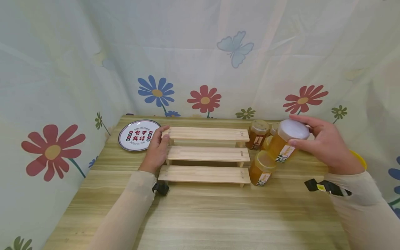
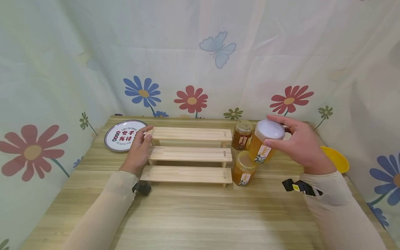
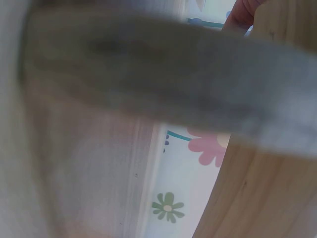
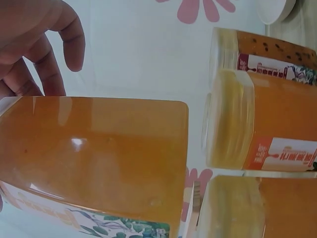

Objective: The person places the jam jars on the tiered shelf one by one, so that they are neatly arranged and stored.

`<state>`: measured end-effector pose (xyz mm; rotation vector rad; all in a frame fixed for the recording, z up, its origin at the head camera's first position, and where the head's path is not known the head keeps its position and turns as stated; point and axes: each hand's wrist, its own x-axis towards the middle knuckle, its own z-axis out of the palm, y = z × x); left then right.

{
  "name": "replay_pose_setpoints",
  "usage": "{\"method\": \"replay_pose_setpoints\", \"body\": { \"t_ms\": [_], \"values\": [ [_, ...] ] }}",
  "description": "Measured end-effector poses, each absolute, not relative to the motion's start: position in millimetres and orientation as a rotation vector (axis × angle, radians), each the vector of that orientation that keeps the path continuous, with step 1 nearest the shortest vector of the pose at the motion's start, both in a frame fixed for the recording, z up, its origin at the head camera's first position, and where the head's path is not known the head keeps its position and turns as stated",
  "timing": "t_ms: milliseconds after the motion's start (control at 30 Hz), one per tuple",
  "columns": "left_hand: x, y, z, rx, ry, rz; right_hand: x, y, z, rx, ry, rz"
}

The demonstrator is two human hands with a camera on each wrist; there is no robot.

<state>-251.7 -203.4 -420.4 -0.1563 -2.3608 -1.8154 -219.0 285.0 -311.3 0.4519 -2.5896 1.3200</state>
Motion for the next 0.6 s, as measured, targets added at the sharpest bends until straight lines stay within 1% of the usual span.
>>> {"method": "replay_pose_setpoints", "body": {
  "t_ms": [300, 600],
  "values": [
    [-252.8, -205.4, -423.2, -0.178, -2.334, -1.854, -229.8, 265.8, -303.4, 0.413, -2.690, 1.262],
    [-252.8, -205.2, -421.8, -0.174, -2.326, -1.873, -245.9, 242.8, -304.3, 0.509, -2.636, 1.321]
  ]
}}
